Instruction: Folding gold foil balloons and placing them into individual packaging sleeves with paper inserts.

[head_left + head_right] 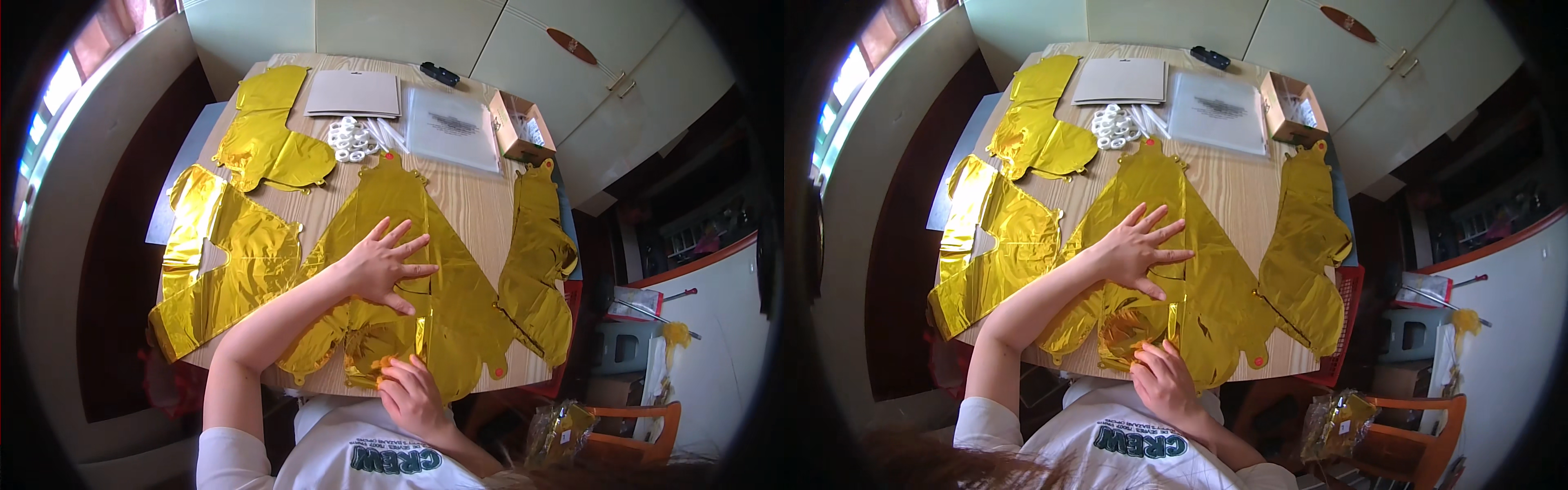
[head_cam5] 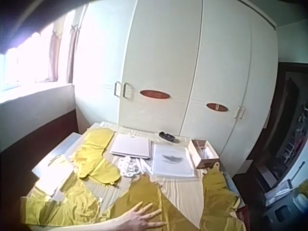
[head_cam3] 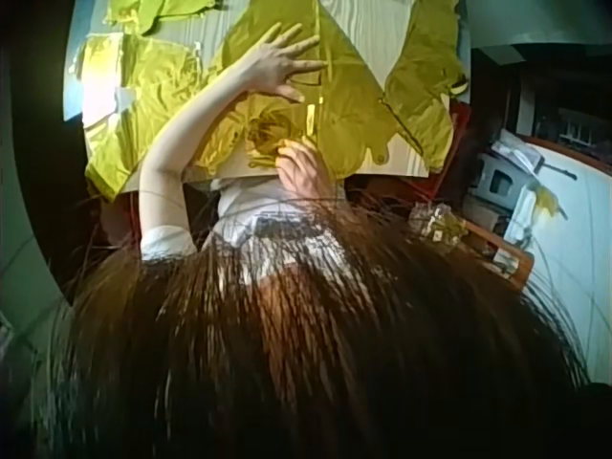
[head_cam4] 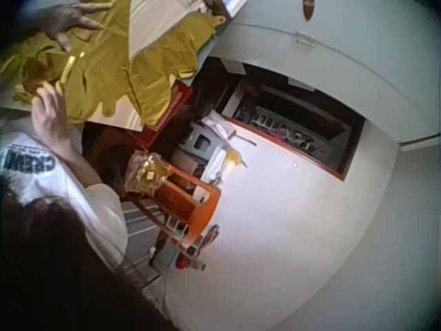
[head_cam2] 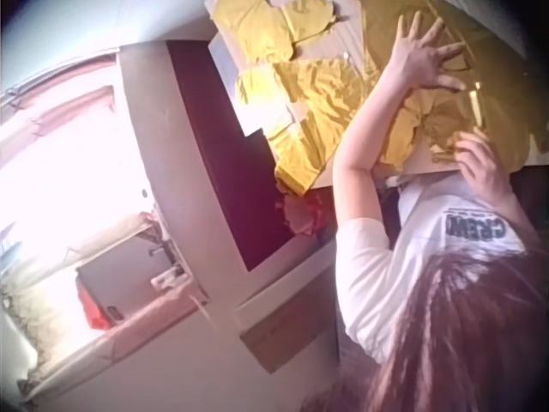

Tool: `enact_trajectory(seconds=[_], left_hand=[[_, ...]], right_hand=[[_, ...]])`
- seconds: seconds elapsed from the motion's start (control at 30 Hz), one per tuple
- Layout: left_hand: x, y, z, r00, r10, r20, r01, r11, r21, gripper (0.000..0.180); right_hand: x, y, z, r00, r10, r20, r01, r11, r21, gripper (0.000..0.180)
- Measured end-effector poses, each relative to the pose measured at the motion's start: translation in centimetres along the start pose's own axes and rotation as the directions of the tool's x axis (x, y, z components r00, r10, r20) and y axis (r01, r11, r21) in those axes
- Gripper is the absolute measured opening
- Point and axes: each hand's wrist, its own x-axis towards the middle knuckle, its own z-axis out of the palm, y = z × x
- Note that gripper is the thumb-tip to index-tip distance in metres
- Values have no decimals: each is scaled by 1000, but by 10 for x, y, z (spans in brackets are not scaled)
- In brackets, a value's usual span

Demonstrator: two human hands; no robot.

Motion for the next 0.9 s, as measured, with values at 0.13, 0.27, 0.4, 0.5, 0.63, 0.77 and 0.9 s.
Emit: enact_trajectory(seconds=[0.13, 0.27, 0.4, 0.5, 0.63, 0.77, 0.9], left_hand=[[0, 0, -1, 1000, 2, 11, -2, 1000, 1, 96], [0, 0, -2, 1000, 1, 11, -1, 1000, 6, 97], [0, 1, -4, 1000, 0, 23, 0, 1000, 11, 98], [1, 0, -1, 1000, 6, 19, -6, 1000, 10, 98], [2, -1, 0, 1000, 8, 21, -8, 1000, -4, 97], [0, 1, -3, 999, -5, 34, 5, 1000, 7, 98], [0, 1, -3, 1000, -3, 26, 3, 1000, 1, 98]], right_hand=[[3, -1, -14, 999, -9, 31, 5, 994, 106, 21], [-7, 23, -38, 999, 34, -21, -33, 999, 44, 35], [-9, 59, -51, 991, 117, 57, -107, 981, -161, 46], [-7, 62, -49, 984, 114, 134, -90, 981, -173, 48], [-3, 62, -46, 982, 101, 163, -67, 977, -201, 48], [-2, 62, -45, 981, 98, 167, -56, 969, -241, 48], [-1, 61, -46, 981, 86, 176, -36, 963, -268, 48]])
